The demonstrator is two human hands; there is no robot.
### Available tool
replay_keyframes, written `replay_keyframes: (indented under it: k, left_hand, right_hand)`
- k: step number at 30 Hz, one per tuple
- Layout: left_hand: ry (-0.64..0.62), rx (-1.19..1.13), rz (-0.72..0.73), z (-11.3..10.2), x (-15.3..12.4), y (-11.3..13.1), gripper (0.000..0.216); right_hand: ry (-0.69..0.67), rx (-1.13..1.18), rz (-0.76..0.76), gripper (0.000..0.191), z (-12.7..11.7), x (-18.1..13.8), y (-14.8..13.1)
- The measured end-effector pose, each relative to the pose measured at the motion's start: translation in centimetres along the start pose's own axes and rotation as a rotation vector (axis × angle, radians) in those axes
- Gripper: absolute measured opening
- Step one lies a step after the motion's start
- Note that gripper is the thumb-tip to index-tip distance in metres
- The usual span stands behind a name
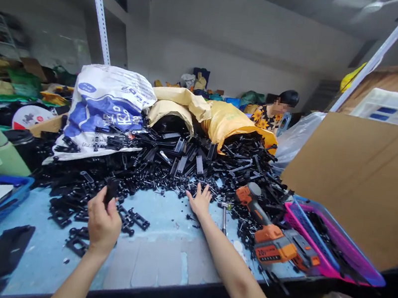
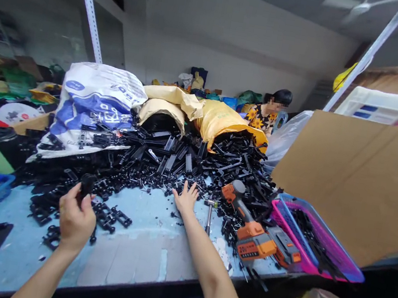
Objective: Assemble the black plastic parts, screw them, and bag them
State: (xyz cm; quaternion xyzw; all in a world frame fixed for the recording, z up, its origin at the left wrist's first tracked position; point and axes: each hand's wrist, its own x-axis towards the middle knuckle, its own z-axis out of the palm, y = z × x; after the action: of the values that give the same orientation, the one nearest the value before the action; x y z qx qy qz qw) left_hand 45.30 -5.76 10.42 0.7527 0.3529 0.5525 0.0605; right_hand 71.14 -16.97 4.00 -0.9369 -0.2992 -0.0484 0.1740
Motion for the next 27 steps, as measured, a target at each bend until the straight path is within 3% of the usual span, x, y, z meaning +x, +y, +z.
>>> replay_keyframes:
  k: [3,6,9,12,16,21,24,27]
  left_hand:
    - [-0.146,-0.028,0.153,0.1,-1.4,0.0,0.038]
    - [-0.314,0.007,0.242,-0.1,-4.2,-1.3,0.037]
    - [-0.417,0.034,0.299,-0.2,-6.5,-2.5,0.036]
    - [-0.483,0.049,0.350,-0.3,-7.6,-3.0,0.038]
    - [-0.580,0.095,0.417,-0.5,-8.3,-3.2,0.047]
    - [-0.733,0.142,0.440,-0.9,-10.2,-3.2,0.058]
    - [-0.848,0.204,0.398,-1.0,-11.0,-3.1,0.062]
    - [-0.979,0.254,0.347,-0.2,-10.0,-2.7,0.064]
  right_hand:
    - [0.027,-0.045,-0.057,0.056,-1.3,-2.0,1.8]
    - [0.025,-0.147,-0.001,0.048,-2.7,-5.8,5.5]
    - [-0.122,-0.302,0.037,0.044,-4.5,-8.5,9.2]
    - [-0.220,-0.367,0.025,0.037,-6.7,-9.2,11.3]
    - [-0.196,-0.414,0.028,0.033,-8.5,-8.7,10.8]
    - [-0.230,-0.420,-0.258,0.026,-7.7,-8.7,8.7]
    - [-0.316,-0.455,-0.196,0.023,-7.7,-8.2,8.7]
    - [-0.306,-0.437,-0.158,0.020,-7.7,-5.5,7.4]
